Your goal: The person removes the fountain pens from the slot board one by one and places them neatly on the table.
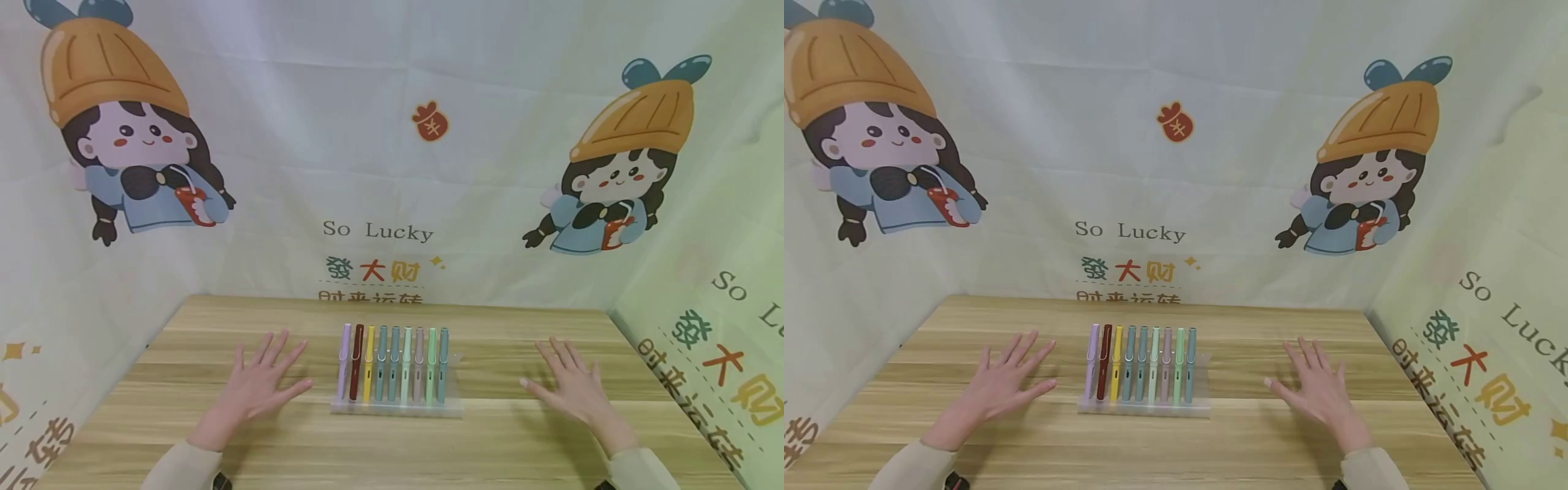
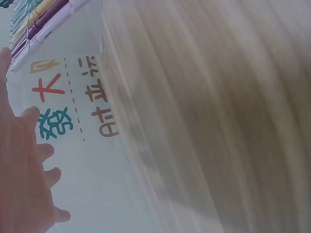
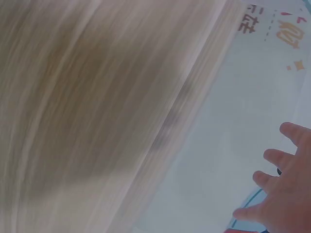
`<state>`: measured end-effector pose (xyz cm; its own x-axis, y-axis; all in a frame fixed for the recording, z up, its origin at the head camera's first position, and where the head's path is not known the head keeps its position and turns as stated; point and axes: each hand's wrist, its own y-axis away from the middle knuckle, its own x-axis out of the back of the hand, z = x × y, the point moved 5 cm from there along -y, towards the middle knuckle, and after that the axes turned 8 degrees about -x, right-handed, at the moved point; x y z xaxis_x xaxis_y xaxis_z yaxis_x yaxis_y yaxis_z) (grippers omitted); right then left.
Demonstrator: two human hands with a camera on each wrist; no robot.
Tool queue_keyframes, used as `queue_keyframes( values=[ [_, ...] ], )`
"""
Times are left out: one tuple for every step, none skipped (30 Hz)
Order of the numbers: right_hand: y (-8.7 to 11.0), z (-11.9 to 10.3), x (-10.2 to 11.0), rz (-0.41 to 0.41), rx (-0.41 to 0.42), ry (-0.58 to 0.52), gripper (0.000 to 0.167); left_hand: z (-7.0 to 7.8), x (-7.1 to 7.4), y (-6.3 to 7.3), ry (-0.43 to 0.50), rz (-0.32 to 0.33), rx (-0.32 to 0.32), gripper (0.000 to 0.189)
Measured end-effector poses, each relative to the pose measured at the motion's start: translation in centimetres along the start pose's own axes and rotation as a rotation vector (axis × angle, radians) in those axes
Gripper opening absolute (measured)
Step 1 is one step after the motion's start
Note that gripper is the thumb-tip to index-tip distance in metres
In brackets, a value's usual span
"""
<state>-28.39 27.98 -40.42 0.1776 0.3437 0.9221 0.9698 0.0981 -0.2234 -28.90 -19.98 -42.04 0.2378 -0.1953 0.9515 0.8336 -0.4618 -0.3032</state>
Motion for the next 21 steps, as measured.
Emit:
queue_keyframes(
  values=[
    [0.0,-0.1,0.0,0.009,0.005,-0.024,0.072,0.0,0.0,0.0,0.010,0.003,-0.003,0.069],
    [0.0,-0.2,0.1,0.018,0.010,-0.057,0.070,0.1,-0.1,0.0,0.023,0.006,-0.008,0.069],
    [-0.1,-0.2,0.1,0.028,0.015,-0.099,0.067,0.1,0.0,-0.1,0.042,0.016,-0.013,0.069],
    [-0.1,-0.3,0.1,0.037,0.018,-0.150,0.063,0.2,0.0,-0.1,0.073,0.028,-0.020,0.069],
    [-0.2,-0.3,0.1,0.043,0.020,-0.202,0.060,0.4,0.0,-0.2,0.111,0.039,-0.027,0.069],
    [-0.2,-0.4,0.2,0.050,0.020,-0.258,0.057,0.5,0.0,-0.2,0.164,0.053,-0.039,0.068],
    [-0.2,-0.4,0.2,0.050,0.013,-0.315,0.055,0.7,0.0,-0.3,0.220,0.066,-0.053,0.068],
    [-0.3,-0.5,0.1,0.047,0.001,-0.377,0.053,0.8,0.1,-0.3,0.285,0.077,-0.063,0.067],
    [-0.3,-0.5,0.1,0.042,-0.014,-0.438,0.051,1.0,0.1,-0.3,0.360,0.085,-0.073,0.066],
    [-0.3,-0.5,0.0,0.048,-0.036,-0.478,0.049,1.2,0.0,-0.3,0.430,0.087,-0.084,0.064],
    [-0.3,-0.5,-0.1,0.046,-0.051,-0.525,0.048,1.4,0.0,-0.3,0.498,0.084,-0.092,0.062],
    [-0.4,-0.5,-0.2,0.046,-0.068,-0.568,0.047,1.6,-0.1,-0.3,0.561,0.076,-0.098,0.060],
    [-0.4,-0.5,-0.3,0.042,-0.091,-0.604,0.046,1.7,-0.2,-0.3,0.615,0.069,-0.102,0.058],
    [-0.5,-0.5,-0.4,0.043,-0.106,-0.634,0.045,1.9,-0.3,-0.3,0.670,0.061,-0.107,0.055],
    [-0.5,-0.5,-0.6,0.042,-0.123,-0.661,0.045,2.0,-0.4,-0.3,0.713,0.049,-0.112,0.053],
    [-0.6,-0.5,-0.7,0.047,-0.138,-0.682,0.045,2.1,-0.5,-0.4,0.744,0.040,-0.117,0.050],
    [-0.7,-0.4,-0.9,0.035,-0.149,-0.715,0.046,2.2,-0.7,-0.4,0.775,0.028,-0.120,0.049],
    [-0.8,-0.2,-1.3,0.036,-0.161,-0.730,0.046,2.3,-0.8,-0.4,0.795,0.018,-0.121,0.047],
    [-1.0,0.2,-1.8,0.044,-0.166,-0.744,0.046,2.4,-1.0,-0.4,0.812,0.006,-0.122,0.045],
    [-1.4,0.8,-2.6,0.048,-0.161,-0.757,0.047,2.5,-1.1,-0.4,0.827,-0.007,-0.121,0.043],
    [-1.7,1.5,-3.4,0.054,-0.163,-0.768,0.047,2.6,-1.3,-0.4,0.837,-0.019,-0.120,0.042]
  ],
)
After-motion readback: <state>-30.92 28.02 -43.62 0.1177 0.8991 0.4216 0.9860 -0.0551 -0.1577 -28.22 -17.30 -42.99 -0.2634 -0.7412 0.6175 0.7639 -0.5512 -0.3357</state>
